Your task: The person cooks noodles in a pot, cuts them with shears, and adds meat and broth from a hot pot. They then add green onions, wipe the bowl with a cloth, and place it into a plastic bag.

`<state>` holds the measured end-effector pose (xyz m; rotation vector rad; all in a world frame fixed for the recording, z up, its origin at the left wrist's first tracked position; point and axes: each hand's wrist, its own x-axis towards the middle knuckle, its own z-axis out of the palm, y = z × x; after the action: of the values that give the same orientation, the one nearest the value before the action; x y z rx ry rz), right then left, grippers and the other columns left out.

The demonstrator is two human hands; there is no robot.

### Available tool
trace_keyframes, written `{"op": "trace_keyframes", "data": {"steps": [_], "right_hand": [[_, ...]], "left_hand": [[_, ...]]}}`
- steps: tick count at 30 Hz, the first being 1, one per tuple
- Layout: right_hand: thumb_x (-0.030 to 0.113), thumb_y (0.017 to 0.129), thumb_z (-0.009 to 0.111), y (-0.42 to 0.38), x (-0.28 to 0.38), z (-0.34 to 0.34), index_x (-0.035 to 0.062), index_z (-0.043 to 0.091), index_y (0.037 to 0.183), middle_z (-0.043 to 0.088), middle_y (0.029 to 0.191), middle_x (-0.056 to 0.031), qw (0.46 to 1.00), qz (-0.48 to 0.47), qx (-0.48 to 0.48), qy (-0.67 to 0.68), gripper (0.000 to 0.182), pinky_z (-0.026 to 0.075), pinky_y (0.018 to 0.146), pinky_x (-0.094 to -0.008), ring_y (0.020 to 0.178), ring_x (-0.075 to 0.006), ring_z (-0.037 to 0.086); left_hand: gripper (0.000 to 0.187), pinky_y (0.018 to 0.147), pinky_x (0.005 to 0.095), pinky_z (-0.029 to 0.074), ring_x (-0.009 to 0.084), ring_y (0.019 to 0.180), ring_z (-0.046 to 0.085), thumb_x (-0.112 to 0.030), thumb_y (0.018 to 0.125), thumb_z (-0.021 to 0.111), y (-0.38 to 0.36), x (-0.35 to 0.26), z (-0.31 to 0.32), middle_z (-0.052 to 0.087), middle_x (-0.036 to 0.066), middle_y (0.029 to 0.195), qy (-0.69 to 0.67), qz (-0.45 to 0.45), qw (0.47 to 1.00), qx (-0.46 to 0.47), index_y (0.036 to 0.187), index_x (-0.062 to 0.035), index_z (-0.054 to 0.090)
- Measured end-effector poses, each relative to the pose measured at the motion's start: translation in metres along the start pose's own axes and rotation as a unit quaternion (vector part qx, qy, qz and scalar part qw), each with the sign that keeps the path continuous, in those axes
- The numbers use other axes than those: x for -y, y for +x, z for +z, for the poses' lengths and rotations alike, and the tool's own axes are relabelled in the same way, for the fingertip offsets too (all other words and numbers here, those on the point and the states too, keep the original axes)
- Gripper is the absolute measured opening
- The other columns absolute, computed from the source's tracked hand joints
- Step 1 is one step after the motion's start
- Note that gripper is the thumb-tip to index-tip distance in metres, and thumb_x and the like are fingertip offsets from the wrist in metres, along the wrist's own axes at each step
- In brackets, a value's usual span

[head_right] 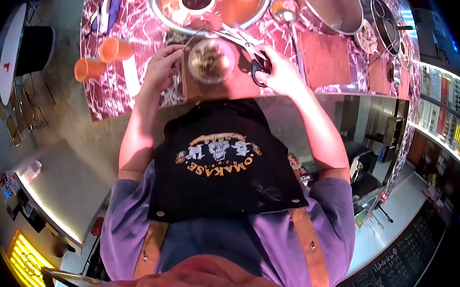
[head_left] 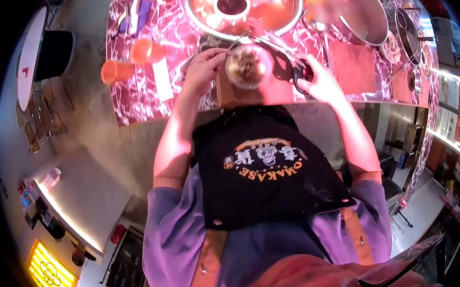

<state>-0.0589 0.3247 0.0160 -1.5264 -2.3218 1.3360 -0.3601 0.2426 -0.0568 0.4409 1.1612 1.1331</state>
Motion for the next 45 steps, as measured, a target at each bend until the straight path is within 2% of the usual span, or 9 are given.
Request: {"op": "trace_keyframes", "data": {"steps": [2, 5, 13, 16, 20, 24, 34, 41, 45], "right_hand": [[0.010, 0.074, 0.066, -0.021, -0.009, 0.012, 0.0118, 0.048, 0.127, 0.064, 0.099, -0.0168, 0.996, -0.051, -0.007, -0.074, 0.056, 0.049, 0.077, -0.0389, 0.090, -0.0296, 0.065], [0.006, 0.075, 0.064, -0.042, -0.011, 0.013, 0.0116, 0.050, 0.126, 0.066, 0.098, -0.0179, 0.992, -0.007, 0.063, -0.110, 0.053, 0.050, 0.079, -0.0401, 0.092, -0.0333, 0.065], [0.021, 0.071, 0.066, -0.064, 0.024, -0.006, 0.0121, 0.048, 0.126, 0.064, 0.084, -0.0192, 0.963, -0.017, 0.063, -0.262, 0.059, 0.050, 0.078, -0.0421, 0.085, -0.0343, 0.064], [0.011, 0.073, 0.064, -0.048, 0.020, 0.004, 0.0115, 0.048, 0.125, 0.064, 0.097, -0.0170, 0.968, 0.010, 0.102, -0.229, 0.055, 0.050, 0.081, -0.0386, 0.089, -0.0314, 0.064], [0.001, 0.073, 0.061, -0.045, -0.010, 0.010, 0.0087, 0.049, 0.124, 0.065, 0.099, -0.0171, 0.960, -0.092, 0.093, -0.247, 0.052, 0.050, 0.084, -0.0386, 0.092, -0.0318, 0.065], [0.011, 0.071, 0.065, -0.057, 0.027, -0.007, 0.0113, 0.047, 0.126, 0.064, 0.101, -0.0203, 0.952, 0.023, 0.143, -0.270, 0.058, 0.050, 0.085, -0.0393, 0.094, -0.0338, 0.064], [0.001, 0.071, 0.058, -0.040, 0.007, -0.003, 0.0108, 0.050, 0.123, 0.066, 0.096, -0.0207, 0.942, -0.088, 0.117, -0.302, 0.053, 0.050, 0.081, -0.0405, 0.090, -0.0335, 0.065], [0.021, 0.071, 0.065, -0.056, 0.051, -0.008, 0.0160, 0.047, 0.125, 0.064, 0.085, -0.0157, 0.941, -0.034, 0.060, -0.332, 0.056, 0.050, 0.076, -0.0418, 0.082, -0.0331, 0.064], [0.009, 0.073, 0.060, -0.043, 0.037, 0.011, 0.0118, 0.050, 0.125, 0.065, 0.097, -0.0202, 0.939, -0.056, 0.077, -0.331, 0.054, 0.050, 0.081, -0.0420, 0.091, -0.0359, 0.064]], "left_hand": [[0.018, 0.046, 0.0168, 0.024, 0.0020, 0.053, 0.035, -0.012, 0.093, 0.057, -0.021, 0.028, -0.004, 0.044, -0.007, 0.064, -0.005, -0.023, 1.000, 0.006, 0.105, -0.0019, 0.065], [0.016, 0.046, 0.0171, 0.025, 0.0019, 0.054, 0.036, -0.012, 0.092, 0.058, -0.041, 0.056, -0.003, 0.046, -0.006, 0.066, -0.003, -0.038, 0.999, -0.026, 0.103, -0.0025, 0.064], [0.014, 0.043, 0.0183, 0.025, 0.0023, 0.048, 0.035, -0.009, 0.092, 0.053, -0.049, 0.085, -0.007, 0.047, -0.006, 0.063, -0.021, -0.044, 0.998, -0.034, 0.100, -0.0029, 0.063], [0.014, 0.042, 0.0183, 0.025, 0.0021, 0.048, 0.035, -0.008, 0.093, 0.051, -0.054, 0.086, -0.003, 0.048, -0.005, 0.064, -0.010, -0.044, 0.999, -0.029, 0.101, -0.0032, 0.062], [0.015, 0.042, 0.0183, 0.024, 0.0018, 0.047, 0.035, -0.007, 0.092, 0.051, -0.056, 0.093, -0.008, 0.050, -0.005, 0.064, 0.014, -0.032, 0.998, -0.061, 0.098, -0.0025, 0.063], [0.015, 0.042, 0.0182, 0.024, 0.0017, 0.047, 0.035, -0.007, 0.091, 0.052, -0.065, 0.089, -0.005, 0.050, -0.005, 0.063, -0.020, -0.046, 0.996, -0.072, 0.098, -0.0025, 0.064], [0.014, 0.045, 0.0197, 0.026, 0.0024, 0.050, 0.038, -0.011, 0.089, 0.059, -0.060, 0.108, -0.010, 0.049, -0.007, 0.062, 0.041, -0.010, 0.997, -0.061, 0.096, -0.0027, 0.067], [0.015, 0.050, 0.0215, 0.029, 0.0036, 0.056, 0.041, -0.015, 0.088, 0.064, -0.059, 0.109, -0.009, 0.052, -0.006, 0.065, 0.066, 0.025, 0.996, -0.058, 0.093, -0.0010, 0.067], [0.015, 0.053, 0.0227, 0.034, 0.0051, 0.059, 0.045, -0.014, 0.087, 0.063, -0.073, 0.098, 0.009, 0.055, -0.004, 0.067, 0.028, 0.011, 0.998, -0.053, 0.093, -0.0002, 0.068]]}}
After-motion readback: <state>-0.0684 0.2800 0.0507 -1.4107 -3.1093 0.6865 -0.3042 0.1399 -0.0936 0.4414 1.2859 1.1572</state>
